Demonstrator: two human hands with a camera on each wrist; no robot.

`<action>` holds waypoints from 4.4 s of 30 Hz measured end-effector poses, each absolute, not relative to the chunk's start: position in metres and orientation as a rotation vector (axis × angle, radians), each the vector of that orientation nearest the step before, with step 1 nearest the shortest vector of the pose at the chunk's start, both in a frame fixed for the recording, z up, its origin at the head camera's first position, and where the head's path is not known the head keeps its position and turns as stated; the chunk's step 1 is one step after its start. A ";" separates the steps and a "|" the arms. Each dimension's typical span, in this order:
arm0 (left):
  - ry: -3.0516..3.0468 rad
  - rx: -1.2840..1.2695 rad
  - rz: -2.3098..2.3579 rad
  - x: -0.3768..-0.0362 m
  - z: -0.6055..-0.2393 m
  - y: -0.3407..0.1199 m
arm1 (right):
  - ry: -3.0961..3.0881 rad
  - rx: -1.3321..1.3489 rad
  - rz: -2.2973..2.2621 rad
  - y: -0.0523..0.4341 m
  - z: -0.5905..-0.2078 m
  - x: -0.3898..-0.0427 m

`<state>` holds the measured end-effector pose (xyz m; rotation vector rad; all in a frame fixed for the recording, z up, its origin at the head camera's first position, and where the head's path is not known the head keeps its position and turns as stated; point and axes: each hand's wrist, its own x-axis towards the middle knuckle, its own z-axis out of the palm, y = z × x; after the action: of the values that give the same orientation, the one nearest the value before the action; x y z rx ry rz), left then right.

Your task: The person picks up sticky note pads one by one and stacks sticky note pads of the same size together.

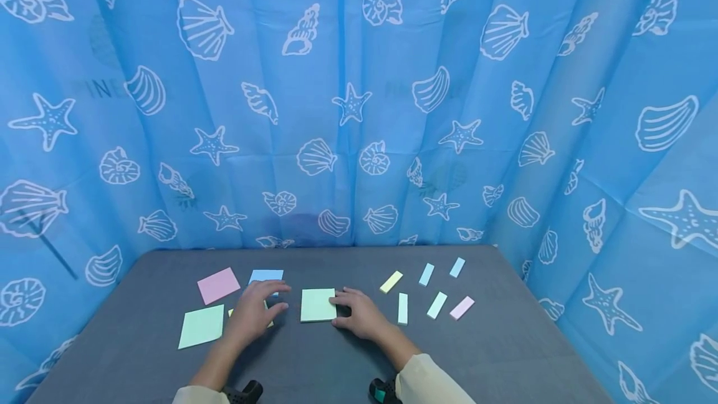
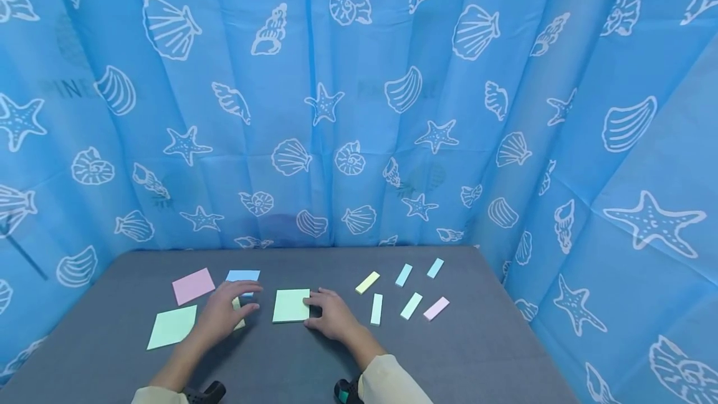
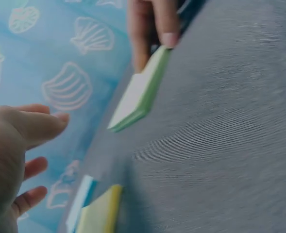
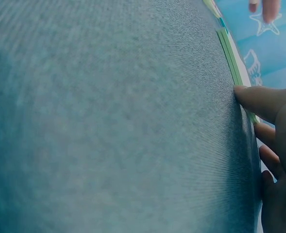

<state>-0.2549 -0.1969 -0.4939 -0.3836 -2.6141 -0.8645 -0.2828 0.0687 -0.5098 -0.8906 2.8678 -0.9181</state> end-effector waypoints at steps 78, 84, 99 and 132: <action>-2.901 -0.315 -0.502 -0.290 -0.514 -0.208 | 2.857 -0.925 -0.921 0.071 -0.511 -0.282; -2.879 -0.343 -0.438 -0.288 -0.516 -0.206 | 2.848 -0.963 -0.963 0.072 -0.510 -0.280; -2.898 -0.339 -0.368 -0.282 -0.513 -0.202 | 2.841 -0.893 -0.937 0.071 -0.512 -0.284; -2.943 -0.480 -0.274 -0.300 -0.507 -0.215 | 2.834 -0.895 -0.966 0.071 -0.514 -0.284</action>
<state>-0.3003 -0.2149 -0.5069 -0.4799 -2.9426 -0.2735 -0.2843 0.0711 -0.5143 -0.8951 2.8336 -0.9662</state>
